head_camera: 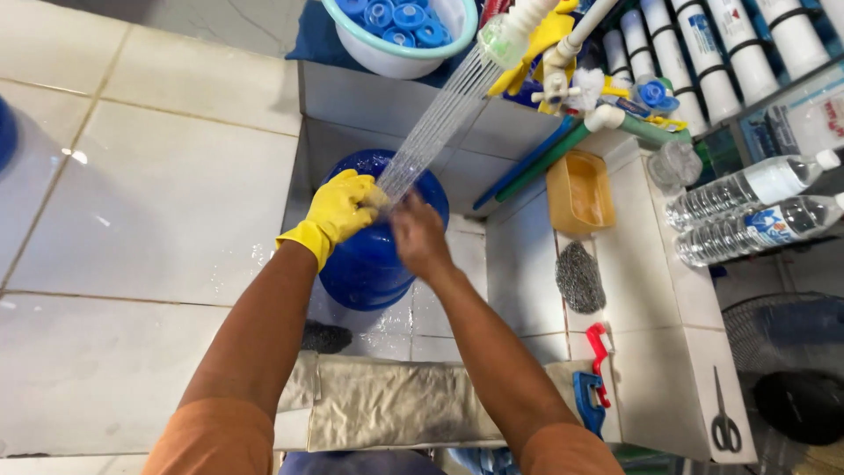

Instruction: A person wearing yellow gloves scrubs and rinses a large blue water jug at a wash station.

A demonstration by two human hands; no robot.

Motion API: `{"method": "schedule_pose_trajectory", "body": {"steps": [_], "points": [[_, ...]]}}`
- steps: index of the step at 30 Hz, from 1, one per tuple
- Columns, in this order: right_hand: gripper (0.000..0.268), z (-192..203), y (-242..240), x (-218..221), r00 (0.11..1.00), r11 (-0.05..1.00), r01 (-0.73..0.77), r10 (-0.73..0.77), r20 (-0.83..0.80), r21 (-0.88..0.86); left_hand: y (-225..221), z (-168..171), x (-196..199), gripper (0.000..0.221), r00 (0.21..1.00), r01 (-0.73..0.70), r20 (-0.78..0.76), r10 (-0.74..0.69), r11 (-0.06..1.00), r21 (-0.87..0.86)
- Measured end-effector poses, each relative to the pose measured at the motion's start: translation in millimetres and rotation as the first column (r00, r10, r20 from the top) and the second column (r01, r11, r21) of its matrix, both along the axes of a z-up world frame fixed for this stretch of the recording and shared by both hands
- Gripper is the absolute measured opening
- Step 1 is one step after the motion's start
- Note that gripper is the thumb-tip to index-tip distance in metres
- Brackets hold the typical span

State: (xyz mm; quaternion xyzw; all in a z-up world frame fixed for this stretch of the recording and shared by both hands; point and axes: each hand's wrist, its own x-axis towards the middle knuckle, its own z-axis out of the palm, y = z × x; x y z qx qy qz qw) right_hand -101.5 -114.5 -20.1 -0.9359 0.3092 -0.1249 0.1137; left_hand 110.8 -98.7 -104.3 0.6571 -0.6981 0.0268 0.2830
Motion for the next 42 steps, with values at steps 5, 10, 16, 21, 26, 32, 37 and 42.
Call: {"method": "schedule_pose_trajectory", "body": {"steps": [5,10,16,21,26,32,37,42], "points": [[0.082,78,-81,-15,0.613,0.819,0.556,-0.291,0.734,-0.140,-4,-18,-14,0.058,0.997,-0.068,0.019,0.070,0.994,-0.082],[0.071,160,-148,-41,0.669,0.774,0.623,-0.602,0.436,0.112,58,125,-34,0.032,0.913,-0.015,-0.395,0.106,0.974,0.228],[0.037,146,-186,-41,0.593,0.680,0.733,-0.634,0.497,-0.007,58,106,-18,0.033,0.949,0.016,-0.313,0.038,0.986,0.167],[0.049,159,-189,-50,0.428,0.648,0.687,-0.727,0.537,0.329,65,147,-22,0.031,0.950,0.082,-0.311,0.040,0.925,0.370],[0.101,144,-175,-109,0.573,0.636,0.360,-0.728,0.376,0.683,20,100,-39,0.035,0.979,-0.186,0.172,0.109,0.824,0.535],[0.041,-76,-237,-296,0.582,0.577,0.798,-0.661,-0.474,0.175,31,57,-49,0.019,0.936,-0.290,-0.083,0.343,0.882,0.370],[0.069,-98,-139,-329,0.543,0.575,0.807,-0.631,-0.554,0.136,39,56,-54,0.021,0.909,-0.348,-0.128,0.397,0.890,0.294],[0.062,-127,-138,-338,0.540,0.626,0.780,-0.654,-0.530,0.022,47,52,-67,0.019,0.903,-0.389,-0.145,0.406,0.912,0.130]]}}
